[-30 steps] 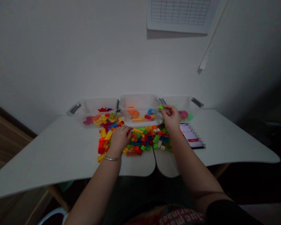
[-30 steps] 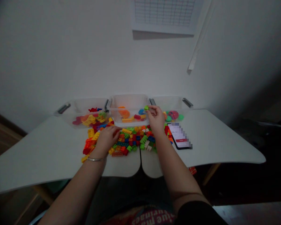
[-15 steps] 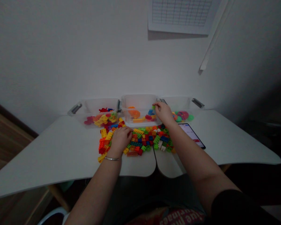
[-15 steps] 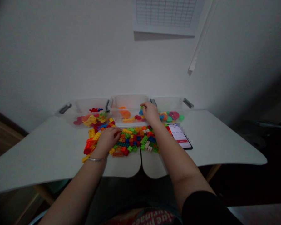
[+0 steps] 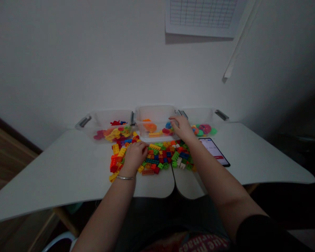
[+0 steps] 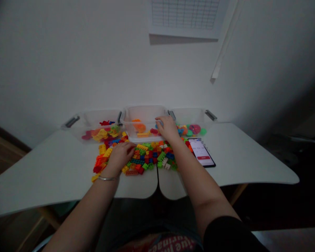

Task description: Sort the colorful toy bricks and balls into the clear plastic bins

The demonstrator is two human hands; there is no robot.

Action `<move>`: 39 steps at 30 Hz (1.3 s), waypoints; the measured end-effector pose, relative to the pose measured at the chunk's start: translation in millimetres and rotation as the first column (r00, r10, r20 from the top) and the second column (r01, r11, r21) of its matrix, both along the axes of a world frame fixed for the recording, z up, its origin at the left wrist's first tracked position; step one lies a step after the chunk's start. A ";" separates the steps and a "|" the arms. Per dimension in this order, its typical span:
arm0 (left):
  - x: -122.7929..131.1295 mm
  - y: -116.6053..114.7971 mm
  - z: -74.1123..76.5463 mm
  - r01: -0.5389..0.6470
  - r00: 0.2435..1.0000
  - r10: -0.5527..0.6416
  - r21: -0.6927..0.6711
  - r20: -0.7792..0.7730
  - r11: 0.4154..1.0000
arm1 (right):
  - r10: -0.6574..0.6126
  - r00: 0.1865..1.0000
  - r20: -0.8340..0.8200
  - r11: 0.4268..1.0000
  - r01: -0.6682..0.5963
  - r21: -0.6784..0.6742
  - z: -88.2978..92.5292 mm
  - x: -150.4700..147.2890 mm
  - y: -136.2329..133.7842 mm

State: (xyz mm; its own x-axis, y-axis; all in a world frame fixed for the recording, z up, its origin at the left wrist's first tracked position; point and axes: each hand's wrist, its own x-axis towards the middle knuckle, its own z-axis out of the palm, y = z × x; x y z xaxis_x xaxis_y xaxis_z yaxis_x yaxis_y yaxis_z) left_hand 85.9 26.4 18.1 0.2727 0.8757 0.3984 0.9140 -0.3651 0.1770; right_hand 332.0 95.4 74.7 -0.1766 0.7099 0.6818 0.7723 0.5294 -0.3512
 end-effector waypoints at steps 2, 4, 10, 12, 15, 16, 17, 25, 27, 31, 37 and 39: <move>0.2 0.1 0.3 0.003 1.000 -0.003 -0.001 0.004 1.000 | -0.015 0.996 -0.084 0.999 0.018 0.036 -1.4 -2.8 -11.8; 0.4 0.5 0.1 0.006 1.000 -0.006 0.001 0.006 1.000 | -0.023 0.989 -0.148 0.998 0.031 0.053 -6.3 -8.3 -26.5; 1.7 1.5 -0.6 0.020 1.000 -0.020 0.012 0.001 1.000 | 0.039 0.997 -0.064 0.998 -0.041 -0.041 -37.8 -31.8 -66.8; 2.1 2.0 -0.6 0.020 1.000 -0.020 0.009 0.000 1.000 | 0.011 0.998 0.065 0.992 -0.003 -0.127 -47.0 -36.1 -73.5; 1.8 3.5 -0.9 0.022 1.000 -0.022 0.006 -0.001 1.000 | -0.064 0.971 0.229 0.975 0.109 -0.193 -54.8 -36.9 -76.3; 1.5 3.9 -1.0 0.023 1.000 -0.023 0.004 -0.002 1.000 | -0.085 0.963 0.257 0.971 0.138 -0.195 -56.1 -36.1 -75.8; 1.2 4.3 -1.1 0.025 1.000 -0.025 0.001 -0.003 1.000 | -0.102 0.957 0.271 0.968 0.158 -0.195 -57.0 -35.0 -75.0; 1.0 3.3 0.0 0.024 1.000 -0.024 -0.001 -0.001 1.000 | -0.136 0.958 0.252 0.954 0.195 -0.226 -60.7 -30.9 -69.9; 1.3 2.8 0.3 0.024 1.000 -0.024 0.003 0.000 1.000 | -0.143 0.960 0.240 0.950 0.201 -0.237 -61.6 -31.0 -68.8; 1.4 2.6 0.2 0.031 1.000 -0.031 0.004 0.003 1.000 | -0.137 0.963 0.233 0.954 0.192 -0.230 -62.6 -30.9 -67.2; 1.2 2.9 -0.5 0.026 1.000 -0.026 0.014 0.008 1.000 | -0.141 0.962 0.235 0.953 0.196 -0.231 -59.8 -32.0 -70.8; 1.5 2.5 0.2 0.027 1.000 -0.027 0.011 0.003 1.000 | -0.147 0.968 0.204 0.958 0.191 -0.213 -59.0 -33.3 -72.5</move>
